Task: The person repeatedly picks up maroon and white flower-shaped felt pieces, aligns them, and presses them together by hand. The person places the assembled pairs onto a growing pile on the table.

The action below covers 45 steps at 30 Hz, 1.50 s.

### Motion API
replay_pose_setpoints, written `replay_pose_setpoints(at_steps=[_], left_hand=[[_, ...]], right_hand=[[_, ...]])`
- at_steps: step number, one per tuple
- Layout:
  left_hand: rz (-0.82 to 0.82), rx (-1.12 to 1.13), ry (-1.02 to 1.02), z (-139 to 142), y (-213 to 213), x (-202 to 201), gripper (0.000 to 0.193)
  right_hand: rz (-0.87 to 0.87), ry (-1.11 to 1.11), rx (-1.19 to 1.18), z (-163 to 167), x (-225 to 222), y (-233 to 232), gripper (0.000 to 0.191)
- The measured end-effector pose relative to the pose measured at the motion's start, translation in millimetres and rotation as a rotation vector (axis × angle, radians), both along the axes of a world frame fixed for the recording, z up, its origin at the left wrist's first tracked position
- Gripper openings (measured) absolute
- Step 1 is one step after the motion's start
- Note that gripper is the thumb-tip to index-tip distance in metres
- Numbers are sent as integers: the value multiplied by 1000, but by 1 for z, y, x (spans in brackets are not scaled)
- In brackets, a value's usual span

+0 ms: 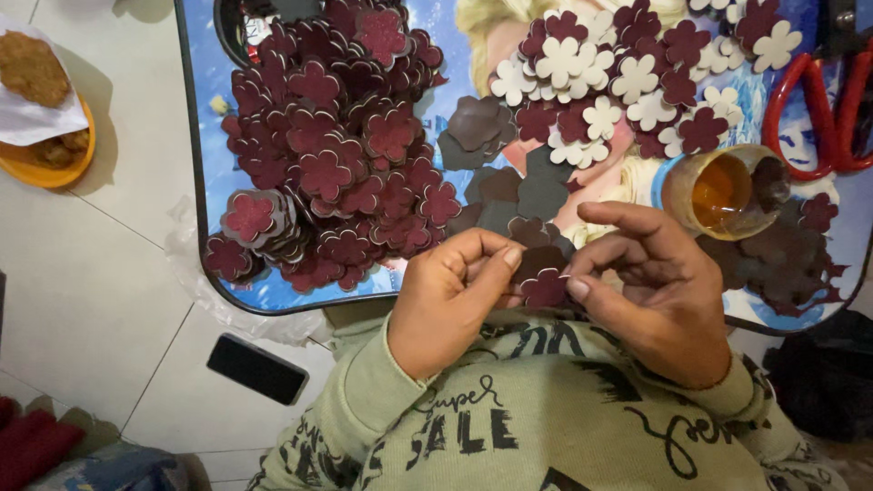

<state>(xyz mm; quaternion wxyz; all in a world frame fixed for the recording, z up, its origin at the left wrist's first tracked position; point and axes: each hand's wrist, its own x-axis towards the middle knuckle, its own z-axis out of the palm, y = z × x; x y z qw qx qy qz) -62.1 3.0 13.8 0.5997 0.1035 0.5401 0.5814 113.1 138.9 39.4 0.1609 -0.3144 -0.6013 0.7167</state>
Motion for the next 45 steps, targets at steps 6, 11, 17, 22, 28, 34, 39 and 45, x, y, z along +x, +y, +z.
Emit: replay_pose_setpoints(at_steps=[6, 11, 17, 22, 28, 34, 39, 45], left_hand=[[40, 40, -8, -5, -2, 1, 18], [88, 88, -119, -14, -3, 7, 19], [100, 112, -168, -22, -5, 12, 20], [107, 124, -166, -24, -4, 12, 19], [104, 161, -149, -25, -4, 13, 21], [122, 172, -190, -26, -6, 11, 22], [115, 198, -135, -22, -5, 10, 18], [82, 115, -76, -14, -4, 8, 24]], right_hand=[[-53, -57, 47, -2, -6, -2, 61], [-126, -11, 16, -7, -10, -3, 61], [-152, 7, 17, -11, -14, -6, 60], [-182, 16, -10, -11, -15, -8, 61], [-164, -9, 39, -11, -18, -8, 61], [-168, 3, 26, -10, -20, -9, 61], [-145, -14, 77, -9, -21, -9, 61], [-128, -33, 119, -8, -21, -9, 61]])
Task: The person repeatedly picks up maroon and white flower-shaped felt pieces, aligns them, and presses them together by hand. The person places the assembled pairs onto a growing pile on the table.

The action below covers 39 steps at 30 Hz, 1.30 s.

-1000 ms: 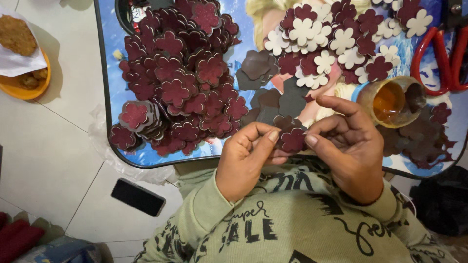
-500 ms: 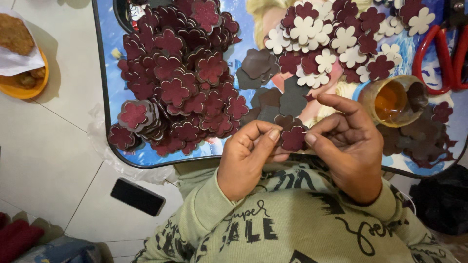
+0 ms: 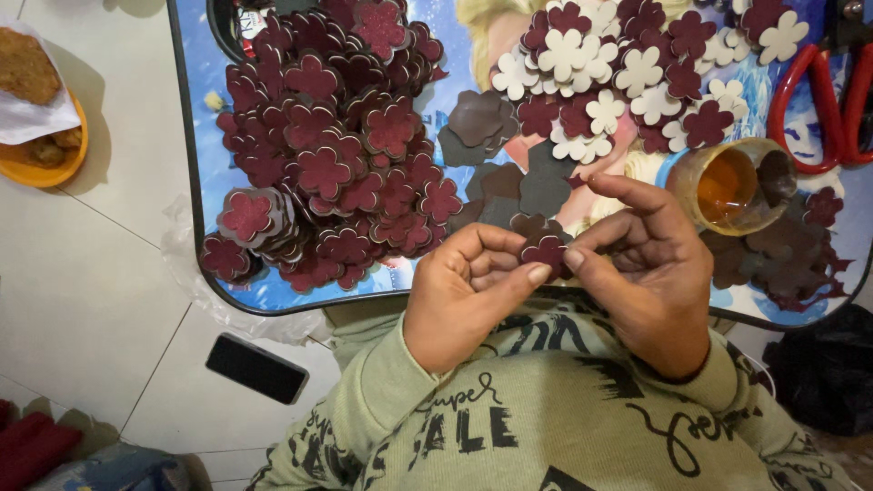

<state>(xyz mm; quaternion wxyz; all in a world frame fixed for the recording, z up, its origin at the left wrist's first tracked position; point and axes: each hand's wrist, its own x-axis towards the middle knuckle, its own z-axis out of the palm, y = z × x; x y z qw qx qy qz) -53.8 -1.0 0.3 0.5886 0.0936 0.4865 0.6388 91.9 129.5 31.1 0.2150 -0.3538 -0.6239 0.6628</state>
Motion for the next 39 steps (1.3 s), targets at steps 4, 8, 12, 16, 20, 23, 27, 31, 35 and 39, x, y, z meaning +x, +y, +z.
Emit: replay_pose_setpoints(at_steps=[4, 8, 12, 16, 20, 23, 27, 31, 35, 39], left_hand=[[12, 3, 15, 0, 1, -1, 22], [22, -21, 16, -2, 2, -2, 21], [8, -22, 8, -3, 1, -3, 20], [1, -3, 15, -4, 3, 0, 21], [-10, -27, 24, -4, 3, 0, 23], [-23, -49, 63, -2, 3, 1, 24], [-16, -31, 109, 1, 4, 1, 30], [-20, 12, 101, 5, 4, 1, 54], [-34, 38, 27, 6, 6, 0, 71], [-45, 26, 33, 6, 6, -2, 75]], right_hand=[[22, 40, -44, 0, 1, 1, 65], [3, 73, -113, 0, 2, 4, 65], [71, 50, -206, -1, 3, 8, 67], [79, 24, -223, -3, 4, 7, 73], [57, 0, -187, -4, 4, 6, 74], [49, 19, -179, -5, 4, 4, 73], [40, 40, -163, -7, 5, 4, 73], [-1, 49, -151, -10, 7, 4, 69], [-58, 86, -172, -16, 8, 4, 67], [-59, 99, -168, -18, 10, 3, 68]])
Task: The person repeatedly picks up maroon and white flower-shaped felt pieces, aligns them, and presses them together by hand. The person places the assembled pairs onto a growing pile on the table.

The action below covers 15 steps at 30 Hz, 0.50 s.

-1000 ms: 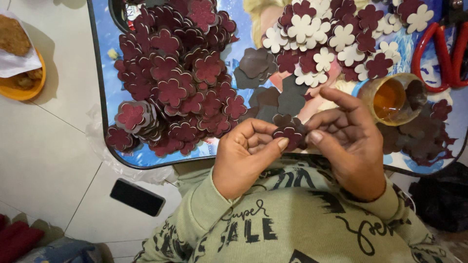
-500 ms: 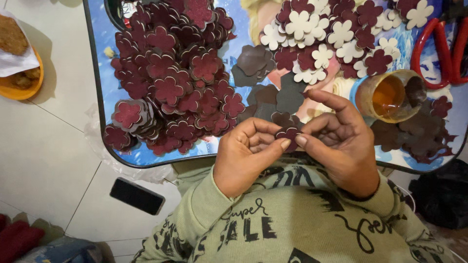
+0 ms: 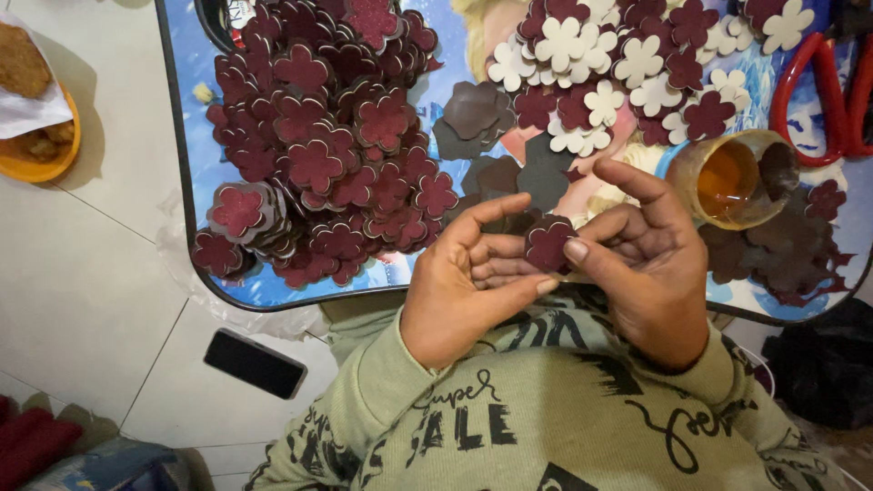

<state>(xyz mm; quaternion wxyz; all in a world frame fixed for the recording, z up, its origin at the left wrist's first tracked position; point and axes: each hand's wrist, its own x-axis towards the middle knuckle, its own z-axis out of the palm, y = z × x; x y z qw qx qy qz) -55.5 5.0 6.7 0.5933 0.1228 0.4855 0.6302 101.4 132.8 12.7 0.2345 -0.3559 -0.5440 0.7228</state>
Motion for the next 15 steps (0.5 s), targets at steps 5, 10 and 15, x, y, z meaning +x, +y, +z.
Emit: replay_pose_setpoints(at_steps=[5, 10, 15], left_hand=[[10, -11, 4, -1, 1, 0, 71], [47, -5, 12, -4, 1, 3, 66], [63, 10, 13, -4, 1, 3, 64]], right_hand=[[-6, 23, -34, -1, -1, 0, 67], [-2, 5, -45, 0, 0, 0, 67], [3, 15, -49, 0, -1, -1, 66]])
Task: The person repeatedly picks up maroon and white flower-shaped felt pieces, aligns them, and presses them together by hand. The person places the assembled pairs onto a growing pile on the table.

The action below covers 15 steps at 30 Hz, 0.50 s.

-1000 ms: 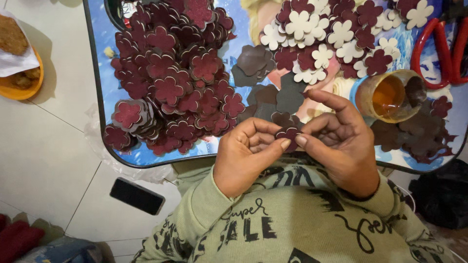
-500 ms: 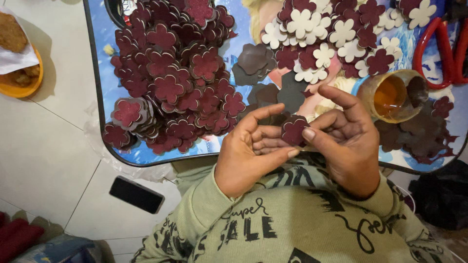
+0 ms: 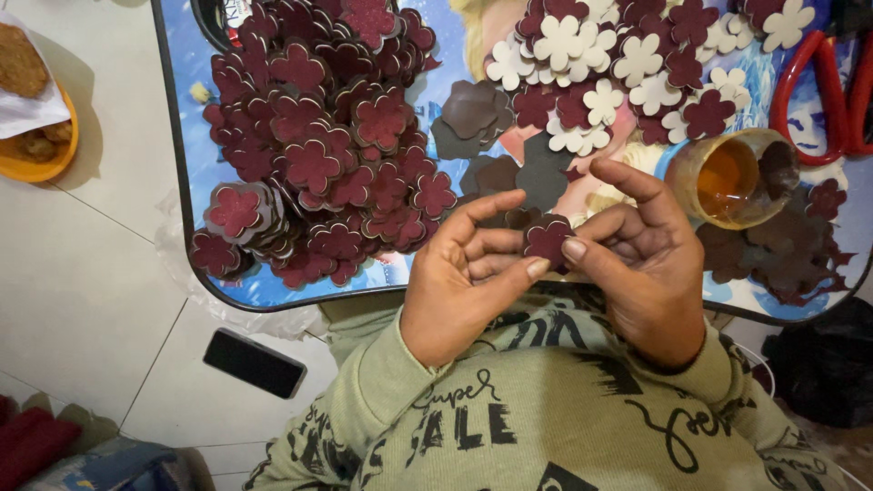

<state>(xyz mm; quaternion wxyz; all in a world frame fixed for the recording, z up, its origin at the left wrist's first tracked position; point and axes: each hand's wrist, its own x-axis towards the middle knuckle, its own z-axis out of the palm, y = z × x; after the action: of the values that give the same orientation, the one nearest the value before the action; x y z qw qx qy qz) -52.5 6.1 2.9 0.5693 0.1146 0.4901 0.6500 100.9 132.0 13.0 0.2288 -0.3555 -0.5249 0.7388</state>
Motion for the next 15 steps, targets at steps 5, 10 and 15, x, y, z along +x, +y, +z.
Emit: replay_pose_setpoints(at_steps=[5, 10, 15], left_hand=[[44, -45, 11, 0, 2, 1, 60], [59, -53, 1, -3, 3, 1, 60], [53, -55, -5, -4, 3, 1, 61]], right_hand=[[8, 32, -17, -1, 0, 0, 65], [12, 35, -10, -4, -1, 1, 65], [14, 32, -7, -4, 0, 1, 65]])
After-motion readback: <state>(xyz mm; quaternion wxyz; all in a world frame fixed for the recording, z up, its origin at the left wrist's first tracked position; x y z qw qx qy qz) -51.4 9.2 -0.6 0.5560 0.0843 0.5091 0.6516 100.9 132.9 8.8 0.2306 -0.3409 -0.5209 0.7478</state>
